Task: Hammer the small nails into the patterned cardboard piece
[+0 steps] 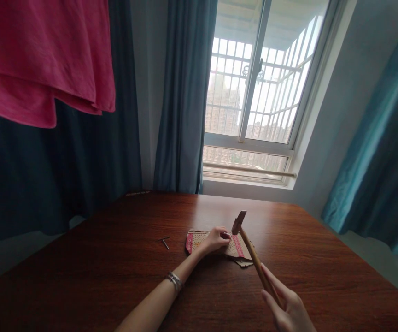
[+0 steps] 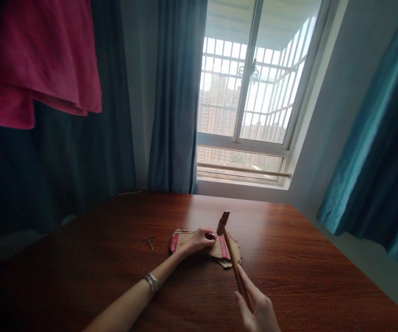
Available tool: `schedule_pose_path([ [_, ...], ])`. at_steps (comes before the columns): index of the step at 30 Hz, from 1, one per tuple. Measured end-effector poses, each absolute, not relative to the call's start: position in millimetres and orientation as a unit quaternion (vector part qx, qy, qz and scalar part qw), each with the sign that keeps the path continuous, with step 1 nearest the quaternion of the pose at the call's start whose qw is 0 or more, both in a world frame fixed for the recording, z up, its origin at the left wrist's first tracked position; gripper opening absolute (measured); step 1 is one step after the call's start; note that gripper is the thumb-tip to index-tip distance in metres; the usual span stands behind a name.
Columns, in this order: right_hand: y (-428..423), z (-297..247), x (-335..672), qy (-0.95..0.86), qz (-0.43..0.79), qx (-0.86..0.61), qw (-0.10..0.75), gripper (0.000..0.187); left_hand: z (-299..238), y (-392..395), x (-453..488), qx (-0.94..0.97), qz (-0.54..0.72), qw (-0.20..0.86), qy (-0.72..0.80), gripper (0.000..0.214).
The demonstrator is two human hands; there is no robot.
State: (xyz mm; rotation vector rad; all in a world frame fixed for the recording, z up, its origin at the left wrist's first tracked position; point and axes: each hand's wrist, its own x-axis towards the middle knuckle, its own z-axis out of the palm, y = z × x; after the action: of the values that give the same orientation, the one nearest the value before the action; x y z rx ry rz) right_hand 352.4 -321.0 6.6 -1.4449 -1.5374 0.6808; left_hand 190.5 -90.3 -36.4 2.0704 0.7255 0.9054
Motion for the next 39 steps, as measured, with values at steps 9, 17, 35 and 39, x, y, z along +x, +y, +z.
schedule_pose_path([
  [9,-319.7,2.9,354.6,-0.617,0.290,-0.575,0.452,0.050,-36.2,-90.6,190.0,0.817,0.351,0.362,0.281,0.016],
  [17,-317.2,-0.9,357.2,-0.633,0.270,-0.568,0.451,0.048,-38.7,-88.0,190.4,0.822,0.341,0.353,0.291,0.015],
  [35,-316.6,-1.7,353.4,-0.658,0.234,-0.585,0.412,0.049,-37.5,-89.7,190.5,0.824,0.327,0.346,0.307,0.017],
  [39,-316.6,-6.1,355.7,-0.647,0.234,-0.585,0.430,0.050,-36.7,-90.5,190.6,0.822,0.333,0.344,0.308,0.016],
])
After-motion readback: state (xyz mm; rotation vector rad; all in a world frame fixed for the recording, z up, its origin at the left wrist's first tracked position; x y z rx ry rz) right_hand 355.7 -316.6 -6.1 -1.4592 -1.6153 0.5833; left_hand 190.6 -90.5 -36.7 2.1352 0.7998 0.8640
